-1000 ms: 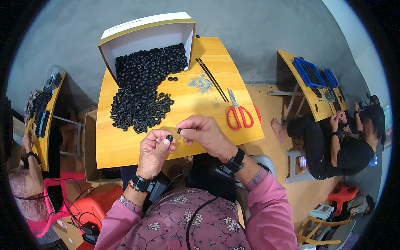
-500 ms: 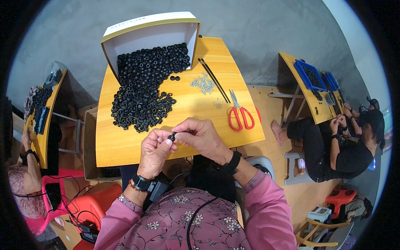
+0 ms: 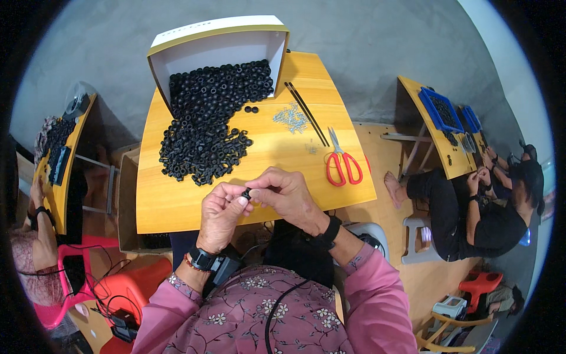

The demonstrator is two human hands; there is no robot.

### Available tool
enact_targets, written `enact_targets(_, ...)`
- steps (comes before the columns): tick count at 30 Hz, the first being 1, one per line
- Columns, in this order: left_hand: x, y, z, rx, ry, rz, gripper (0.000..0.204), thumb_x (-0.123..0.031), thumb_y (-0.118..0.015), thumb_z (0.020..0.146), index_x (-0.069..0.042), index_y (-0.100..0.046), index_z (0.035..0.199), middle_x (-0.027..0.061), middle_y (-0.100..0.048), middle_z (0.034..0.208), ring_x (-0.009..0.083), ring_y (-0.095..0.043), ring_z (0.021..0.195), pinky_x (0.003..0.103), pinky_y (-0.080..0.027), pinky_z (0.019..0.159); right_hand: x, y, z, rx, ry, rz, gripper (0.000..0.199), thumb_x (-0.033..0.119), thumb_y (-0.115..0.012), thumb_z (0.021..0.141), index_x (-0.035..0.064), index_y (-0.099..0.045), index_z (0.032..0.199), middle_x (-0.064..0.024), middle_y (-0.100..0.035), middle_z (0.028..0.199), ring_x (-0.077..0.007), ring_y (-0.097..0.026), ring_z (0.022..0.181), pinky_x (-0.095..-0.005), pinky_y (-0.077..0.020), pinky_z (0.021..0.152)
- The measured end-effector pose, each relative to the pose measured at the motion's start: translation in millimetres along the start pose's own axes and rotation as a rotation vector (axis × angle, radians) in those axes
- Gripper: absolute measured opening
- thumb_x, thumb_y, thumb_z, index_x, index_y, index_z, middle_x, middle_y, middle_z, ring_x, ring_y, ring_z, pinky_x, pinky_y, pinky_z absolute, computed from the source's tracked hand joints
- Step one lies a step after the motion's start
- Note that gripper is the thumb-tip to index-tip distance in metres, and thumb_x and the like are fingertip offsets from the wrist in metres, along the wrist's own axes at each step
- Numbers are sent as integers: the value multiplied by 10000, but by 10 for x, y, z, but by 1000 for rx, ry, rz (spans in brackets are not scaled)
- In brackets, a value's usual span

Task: Manually assembling small plastic and metal components at a workbench.

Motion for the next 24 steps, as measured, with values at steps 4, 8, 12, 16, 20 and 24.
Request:
enact_targets(4,0,1,-8,-20,-11,28,112,7,-608,967,-9,-605,1078,55,-691,946,90,-644,800,232,-542,726,11,-7,-13,-3,23,-10,154,-1,-699,908,-10,-727,1059,-31,-648,869,-85,-642,772,-219,-518,696)
enact_targets(8,-19,-9,-16,-33,-21,68,110,4,-611,968,-9,-607,1076,51,-689,936,87,-644,797,229,-541,719,24,-8,-16,-4,24,-30,156,-4,-700,905,-9,-729,1059,-28,-640,862,-86,-642,766,-216,-516,690)
enact_targets(12,-25,-11,-26,-38,-22,79,113,6,-618,964,-12,-610,1075,46,-685,925,83,-642,790,223,-539,714,10,-2,-21,7,19,-71,148,9,-712,899,-2,-734,1045,-23,-638,856,-83,-622,778,-219,-497,689)
enact_targets(16,-26,-19,-16,-28,-22,102,107,9,-621,961,-14,-615,1066,45,-683,922,83,-643,779,222,-540,705,103,-15,-10,39,100,-232,146,35,-726,888,18,-737,1033,-36,-630,835,-112,-602,762,-243,-474,674)
enact_targets(20,5,5,-10,-10,-13,60,105,13,-626,956,-8,-621,1059,51,-687,918,93,-654,771,232,-545,680,264,-90,-9,87,241,-439,136,52,-721,886,28,-736,1019,-57,-612,813,-161,-602,732,-276,-468,654)
enact_targets(24,15,-18,-13,7,41,-17,106,1,-630,956,0,-620,1062,64,-693,926,106,-663,758,244,-550,658,313,-103,-52,93,296,-492,149,38,-693,889,35,-725,1035,-76,-599,804,-224,-606,729,-320,-478,648)
Point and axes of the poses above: each hand's wrist, its own z-axis towards the middle knuckle, its own y-axis out of the back of the hand, x = y × z, the point moved 9 cm from there along z, towards the middle knuckle
